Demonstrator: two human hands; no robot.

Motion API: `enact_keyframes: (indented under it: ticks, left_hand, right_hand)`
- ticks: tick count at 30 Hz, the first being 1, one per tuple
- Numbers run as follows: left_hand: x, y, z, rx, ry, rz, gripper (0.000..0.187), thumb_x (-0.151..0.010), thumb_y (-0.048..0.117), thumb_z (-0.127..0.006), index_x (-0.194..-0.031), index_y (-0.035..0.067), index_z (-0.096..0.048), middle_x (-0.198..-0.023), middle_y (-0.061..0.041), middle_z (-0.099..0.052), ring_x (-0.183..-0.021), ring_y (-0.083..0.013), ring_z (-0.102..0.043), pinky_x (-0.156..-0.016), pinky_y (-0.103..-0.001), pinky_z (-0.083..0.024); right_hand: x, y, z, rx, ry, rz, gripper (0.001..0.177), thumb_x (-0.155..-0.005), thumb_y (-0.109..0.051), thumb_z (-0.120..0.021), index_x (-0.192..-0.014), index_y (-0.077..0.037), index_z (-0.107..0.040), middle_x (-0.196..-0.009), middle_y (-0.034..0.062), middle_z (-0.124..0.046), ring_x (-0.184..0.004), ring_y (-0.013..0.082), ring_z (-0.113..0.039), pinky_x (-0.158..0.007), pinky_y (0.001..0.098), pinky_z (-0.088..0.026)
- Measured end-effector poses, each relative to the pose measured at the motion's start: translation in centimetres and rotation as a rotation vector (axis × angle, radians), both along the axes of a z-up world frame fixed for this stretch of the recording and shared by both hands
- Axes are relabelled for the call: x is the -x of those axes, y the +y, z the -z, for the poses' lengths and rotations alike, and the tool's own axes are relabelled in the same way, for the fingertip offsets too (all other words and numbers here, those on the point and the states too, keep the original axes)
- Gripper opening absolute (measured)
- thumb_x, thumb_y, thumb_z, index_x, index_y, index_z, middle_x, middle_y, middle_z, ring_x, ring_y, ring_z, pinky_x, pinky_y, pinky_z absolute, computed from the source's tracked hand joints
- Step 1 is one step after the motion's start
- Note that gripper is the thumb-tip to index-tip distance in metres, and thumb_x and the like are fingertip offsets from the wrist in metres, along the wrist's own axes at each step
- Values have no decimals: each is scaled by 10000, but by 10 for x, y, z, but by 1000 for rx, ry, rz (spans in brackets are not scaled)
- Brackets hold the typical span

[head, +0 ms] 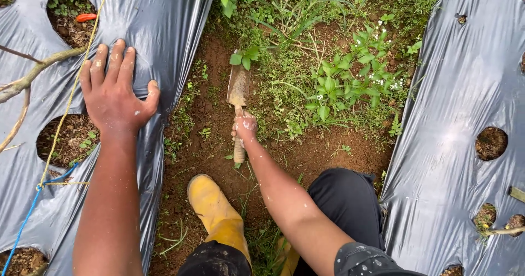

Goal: Removing weeds from the soil between garden rows using a hand trowel.

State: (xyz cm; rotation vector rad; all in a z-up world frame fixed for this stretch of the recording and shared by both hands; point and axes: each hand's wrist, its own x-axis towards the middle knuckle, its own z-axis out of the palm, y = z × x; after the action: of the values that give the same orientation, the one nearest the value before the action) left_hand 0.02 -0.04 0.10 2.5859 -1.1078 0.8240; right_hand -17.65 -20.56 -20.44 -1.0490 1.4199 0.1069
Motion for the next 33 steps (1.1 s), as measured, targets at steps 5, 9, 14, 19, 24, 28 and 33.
enact_keyframes:
  ticks: [5, 9, 14, 19, 24, 28, 33]
  left_hand:
    - [0, 1, 2, -7, 7, -15, 582, -908, 349, -713, -1394, 43, -807, -1518, -99, -699, -1394, -317, -581, -1168, -451, -394]
    - [-3, 0, 3, -9, 5, -17, 584, -920, 355, -715, -1406, 44, -805, -1525, -99, -699, -1405, -313, -573, -1178, -448, -388]
    - [0, 3, 6, -24, 2, -19, 584, -926, 357, -710, -1408, 42, -805, -1525, -98, -705, -1399, -316, -580, -1180, -456, -383]
    - [1, 2, 6, -17, 17, -15, 584, -931, 349, -710, -1417, 37, -797, -1536, -103, -689, -1409, -325, -570, -1183, -470, -372]
    - [-2, 2, 4, -18, 36, -12, 600, -942, 359, -705, -1434, 28, -794, -1545, -108, -677, -1422, -324, -548, -1192, -467, -356]
    - [-1, 1, 3, -4, 18, -17, 569, -933, 354, -706, -1403, 48, -800, -1523, -94, -694, -1400, -313, -578, -1180, -451, -382]
    - [-2, 1, 3, 13, 13, 4, 573, -915, 330, -719, -1397, 32, -801, -1522, -107, -693, -1388, -326, -585, -1169, -463, -393]
  right_hand:
    - [23, -17, 11, 52, -56, 347, 414, -1083, -305, -489, -746, -85, -586, -530, 61, -549, -376, 159, -484, -327, 288, -390]
    - [20, 8, -8, 21, -69, 610, 359, -1093, -296, -508, -794, -101, -549, -564, 44, -535, -398, 138, -474, -326, 272, -371]
    - [8, 23, -18, 62, -48, -42, 300, -1060, -270, -527, -1201, -30, -639, -707, 65, -600, -452, 115, -527, -335, 235, -462]
    - [-25, -33, 18, 48, -106, -103, 242, -1042, -257, -580, -1097, -28, -636, -617, 72, -600, -379, 139, -518, -291, 272, -446]
    - [-11, -44, 18, -26, -126, 294, 380, -1077, -288, -556, -763, -77, -594, -532, 60, -552, -358, 162, -485, -292, 295, -413]
    - [-5, -36, 37, -34, -11, 443, 222, -1035, -145, -462, -889, -69, -612, -631, 40, -582, -445, 128, -536, -334, 254, -434]
    - [-28, -55, -7, 17, -61, 74, 159, -1044, -96, -495, -947, -27, -600, -633, 66, -565, -423, 133, -490, -331, 257, -430]
